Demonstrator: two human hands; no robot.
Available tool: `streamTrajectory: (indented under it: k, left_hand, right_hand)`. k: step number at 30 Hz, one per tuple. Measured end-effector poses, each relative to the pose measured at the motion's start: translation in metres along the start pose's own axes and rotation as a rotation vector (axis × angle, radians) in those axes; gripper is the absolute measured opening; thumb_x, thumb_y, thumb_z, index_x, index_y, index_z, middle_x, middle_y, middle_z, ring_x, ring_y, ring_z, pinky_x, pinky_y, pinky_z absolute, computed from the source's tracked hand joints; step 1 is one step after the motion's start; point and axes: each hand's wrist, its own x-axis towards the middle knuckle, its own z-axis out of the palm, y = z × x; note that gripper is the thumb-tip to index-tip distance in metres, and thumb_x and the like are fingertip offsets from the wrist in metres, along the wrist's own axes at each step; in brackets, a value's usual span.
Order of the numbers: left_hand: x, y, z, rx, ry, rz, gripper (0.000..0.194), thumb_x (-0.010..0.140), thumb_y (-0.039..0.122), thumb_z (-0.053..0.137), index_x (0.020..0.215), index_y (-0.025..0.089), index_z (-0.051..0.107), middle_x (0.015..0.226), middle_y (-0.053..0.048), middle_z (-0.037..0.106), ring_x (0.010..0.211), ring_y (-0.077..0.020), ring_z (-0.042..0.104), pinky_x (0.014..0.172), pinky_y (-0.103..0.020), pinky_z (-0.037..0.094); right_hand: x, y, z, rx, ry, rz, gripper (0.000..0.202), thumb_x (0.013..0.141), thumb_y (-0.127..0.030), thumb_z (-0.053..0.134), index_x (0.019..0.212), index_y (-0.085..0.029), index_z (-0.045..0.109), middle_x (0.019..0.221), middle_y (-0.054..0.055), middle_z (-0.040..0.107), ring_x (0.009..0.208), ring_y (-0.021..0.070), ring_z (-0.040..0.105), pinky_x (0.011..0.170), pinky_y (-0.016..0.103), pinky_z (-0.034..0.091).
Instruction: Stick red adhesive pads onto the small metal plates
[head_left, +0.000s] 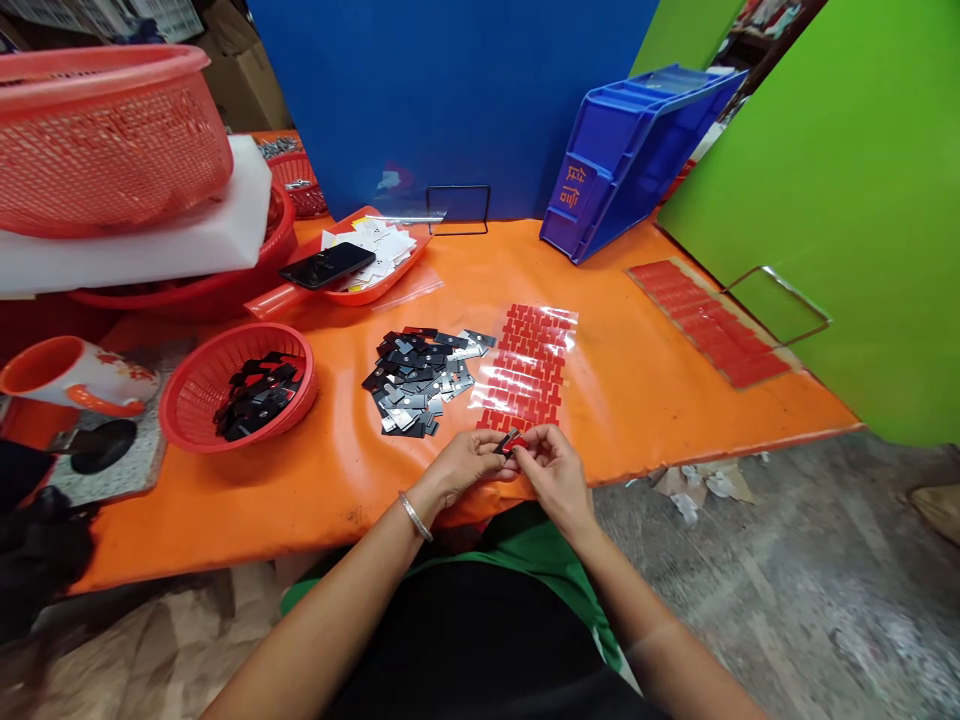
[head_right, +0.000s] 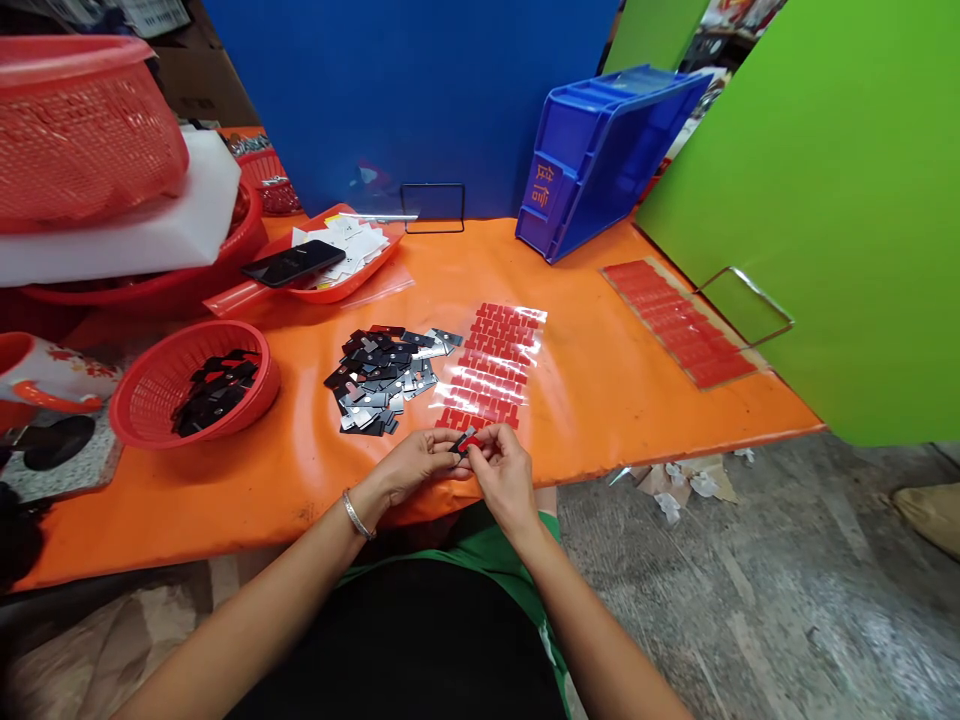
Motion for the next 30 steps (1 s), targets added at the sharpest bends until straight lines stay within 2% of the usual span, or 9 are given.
streamTrajectory:
  k: [10,15,18,21,25,30]
  left_hand:
    - [0.001,-0.002,0.000,-0.012,0.003,0.016,0.018,0.069,0.006,0.070,0.084,0.009,0.062,0.077,-0.006,0.069,0.070,-0.0131,0.068,0.080,-0.028,0.053]
    - [0.003,-0.007,0.006,0.030,0.084,0.087,0.012,0.074,0.013,0.068,0.083,0.008,0.062,0.070,-0.005,0.068,0.063,-0.0118,0.066,0.074,-0.027,0.054]
    - [0.002,-0.008,0.009,0.033,0.093,0.104,0.013,0.074,0.015,0.067,0.083,0.008,0.062,0.066,-0.004,0.068,0.060,-0.0111,0.066,0.071,-0.025,0.054]
    - [0.000,-0.007,0.011,0.028,0.093,0.100,0.012,0.075,0.015,0.067,0.083,0.009,0.061,0.064,-0.004,0.068,0.059,-0.0112,0.066,0.069,-0.024,0.054]
    - [0.000,-0.008,0.009,0.039,0.100,0.103,0.014,0.074,0.017,0.068,0.084,0.009,0.061,0.066,-0.005,0.070,0.060,-0.0117,0.067,0.068,-0.024,0.054]
    - [0.003,-0.009,0.007,0.030,0.088,0.105,0.020,0.071,0.019,0.072,0.085,0.008,0.061,0.069,-0.006,0.070,0.062,-0.0134,0.068,0.069,-0.025,0.055]
  right_hand:
    - [0.001,0.005,0.002,-0.063,0.027,-0.041,0.015,0.077,-0.032,0.062,0.080,-0.020,0.052,0.070,-0.002,0.054,0.057,0.0118,0.050,0.052,0.024,0.045]
    - [-0.003,0.002,0.002,-0.156,0.037,-0.088,0.013,0.081,-0.031,0.058,0.081,-0.021,0.052,0.070,-0.001,0.054,0.057,0.0126,0.052,0.053,0.025,0.046]
    - [-0.004,-0.003,0.000,-0.257,0.074,-0.190,0.011,0.084,-0.031,0.054,0.083,-0.020,0.055,0.086,0.005,0.057,0.071,0.0158,0.058,0.062,0.029,0.051]
    - [-0.001,-0.008,-0.002,-0.340,0.126,-0.254,0.013,0.083,-0.030,0.055,0.079,-0.019,0.059,0.100,0.010,0.053,0.080,0.0179,0.059,0.067,0.031,0.052]
    - [0.004,-0.010,-0.002,-0.309,0.104,-0.200,0.011,0.081,-0.027,0.055,0.075,-0.019,0.058,0.089,0.006,0.054,0.069,0.0151,0.057,0.062,0.029,0.050]
    - [0.006,-0.011,-0.001,-0.311,0.103,-0.176,0.011,0.079,-0.026,0.055,0.071,-0.019,0.057,0.078,0.003,0.054,0.067,0.0149,0.055,0.061,0.028,0.047]
